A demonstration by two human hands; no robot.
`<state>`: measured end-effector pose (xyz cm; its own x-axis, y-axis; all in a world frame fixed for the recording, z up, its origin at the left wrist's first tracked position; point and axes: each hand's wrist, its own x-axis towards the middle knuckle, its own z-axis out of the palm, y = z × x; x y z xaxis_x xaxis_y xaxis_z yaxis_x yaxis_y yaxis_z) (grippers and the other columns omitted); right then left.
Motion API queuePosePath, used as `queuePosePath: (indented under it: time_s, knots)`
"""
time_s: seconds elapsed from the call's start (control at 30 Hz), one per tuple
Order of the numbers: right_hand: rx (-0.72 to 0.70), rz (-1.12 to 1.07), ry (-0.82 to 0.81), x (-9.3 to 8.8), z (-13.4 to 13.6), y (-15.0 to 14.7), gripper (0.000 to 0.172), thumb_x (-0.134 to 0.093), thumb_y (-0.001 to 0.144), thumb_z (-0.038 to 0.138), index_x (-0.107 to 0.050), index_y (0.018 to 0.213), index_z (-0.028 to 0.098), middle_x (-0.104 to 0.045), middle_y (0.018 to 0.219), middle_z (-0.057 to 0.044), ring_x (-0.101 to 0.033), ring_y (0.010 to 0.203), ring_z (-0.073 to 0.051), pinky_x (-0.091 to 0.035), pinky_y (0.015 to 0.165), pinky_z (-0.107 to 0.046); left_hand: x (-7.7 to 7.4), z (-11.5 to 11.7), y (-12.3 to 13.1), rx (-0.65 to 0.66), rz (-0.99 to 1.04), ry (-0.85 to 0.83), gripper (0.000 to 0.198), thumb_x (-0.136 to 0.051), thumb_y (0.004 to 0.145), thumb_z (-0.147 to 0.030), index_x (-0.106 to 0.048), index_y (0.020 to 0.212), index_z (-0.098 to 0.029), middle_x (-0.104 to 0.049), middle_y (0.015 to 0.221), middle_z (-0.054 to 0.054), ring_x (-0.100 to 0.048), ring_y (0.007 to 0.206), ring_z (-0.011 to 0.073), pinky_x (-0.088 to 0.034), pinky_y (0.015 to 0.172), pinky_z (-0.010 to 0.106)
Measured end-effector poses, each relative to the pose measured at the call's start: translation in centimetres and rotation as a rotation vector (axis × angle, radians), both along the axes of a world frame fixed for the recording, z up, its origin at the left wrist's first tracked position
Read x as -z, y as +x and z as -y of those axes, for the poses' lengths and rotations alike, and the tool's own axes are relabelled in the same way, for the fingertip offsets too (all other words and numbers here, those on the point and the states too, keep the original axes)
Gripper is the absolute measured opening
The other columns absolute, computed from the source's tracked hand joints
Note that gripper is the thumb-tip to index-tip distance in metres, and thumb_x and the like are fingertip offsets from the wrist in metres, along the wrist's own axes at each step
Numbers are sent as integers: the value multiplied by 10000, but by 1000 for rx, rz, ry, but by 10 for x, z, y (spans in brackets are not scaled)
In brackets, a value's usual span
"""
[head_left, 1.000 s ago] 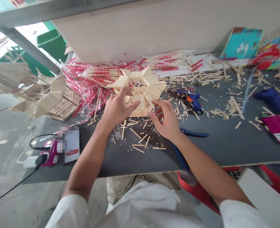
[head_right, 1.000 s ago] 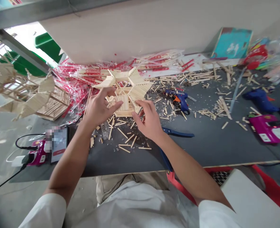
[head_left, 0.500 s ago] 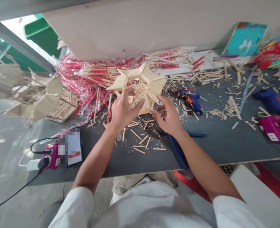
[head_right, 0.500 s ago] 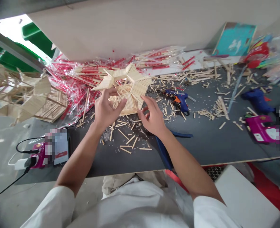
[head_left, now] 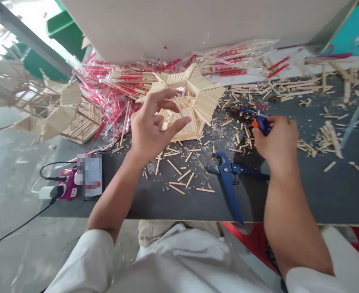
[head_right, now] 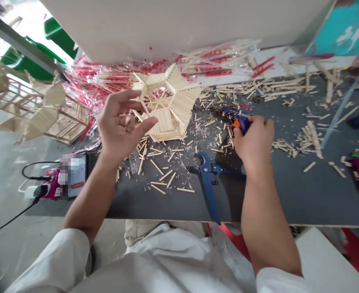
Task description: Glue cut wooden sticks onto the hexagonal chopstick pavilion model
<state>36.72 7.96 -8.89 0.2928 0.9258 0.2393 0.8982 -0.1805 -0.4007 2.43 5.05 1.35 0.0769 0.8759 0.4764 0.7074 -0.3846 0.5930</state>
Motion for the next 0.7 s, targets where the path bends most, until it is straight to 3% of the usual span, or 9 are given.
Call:
queuePosePath:
  time_s: [0.13, 0.23, 0.37, 0.5, 0.63, 0.7]
  knots:
    - [52, -59, -155, -3, -1, -4, 552, -655, 866, 169, -528, 1394, 67, -638, 1314, -295, -625, 1271, -413, -460, 1128, -546, -12, -8, -5, -56, 47, 14, 576, -737, 928, -583, -540, 1411, -339, -704, 1230, 47, -686, 993, 182, -402, 579, 306]
    - [135, -155, -186, -9, 0, -9, 574, -631, 865, 137, -478, 1417, 99, -651, 1314, -301, -665, 1241, -436, -497, 1074, -542, -19, -27, -21, -84, 94, 46, 593, -735, 944, -597, -543, 1370, -233, -686, 1218, 45, -650, 1025, 155, -424, 641, 288]
    - [189, -216, -80, -15, 2, -6, 496, -723, 767, 218, -580, 1240, 163, -731, 1156, -214, -714, 1091, -401, -542, 985, -526, -18, -47, -35, -95, 83, 43, 592, -750, 952, -576, -519, 1339, -194, -670, 1192, 31, -624, 1014, 127, -423, 659, 275]
    - [71, -325, 12, -21, 6, -9, 272, -724, 716, 348, -631, 944, 232, -726, 859, -94, -710, 828, -335, -563, 850, -535, -16, -50, -30, 19, 50, -80, 582, -755, 942, -547, -524, 1359, -213, -699, 1180, 18, -617, 1084, 145, -429, 712, 291]
    - [-27, -721, 140, -17, 6, -27, 362, -725, 730, 323, -484, 998, 294, -646, 805, 0, -630, 563, -231, -541, 609, -434, -21, -48, -22, 65, 53, -142, 539, -745, 931, -528, -569, 1335, -218, -738, 1165, 19, -646, 1053, 171, -480, 786, 306]
    - [-53, -830, 131, -10, 5, -35, 391, -737, 753, 346, -442, 1007, 312, -599, 795, 31, -576, 496, -202, -488, 514, -395, -23, -48, -22, 92, 56, -148, 505, -767, 914, -504, -603, 1306, -231, -751, 1127, 17, -673, 1010, 173, -517, 778, 307]
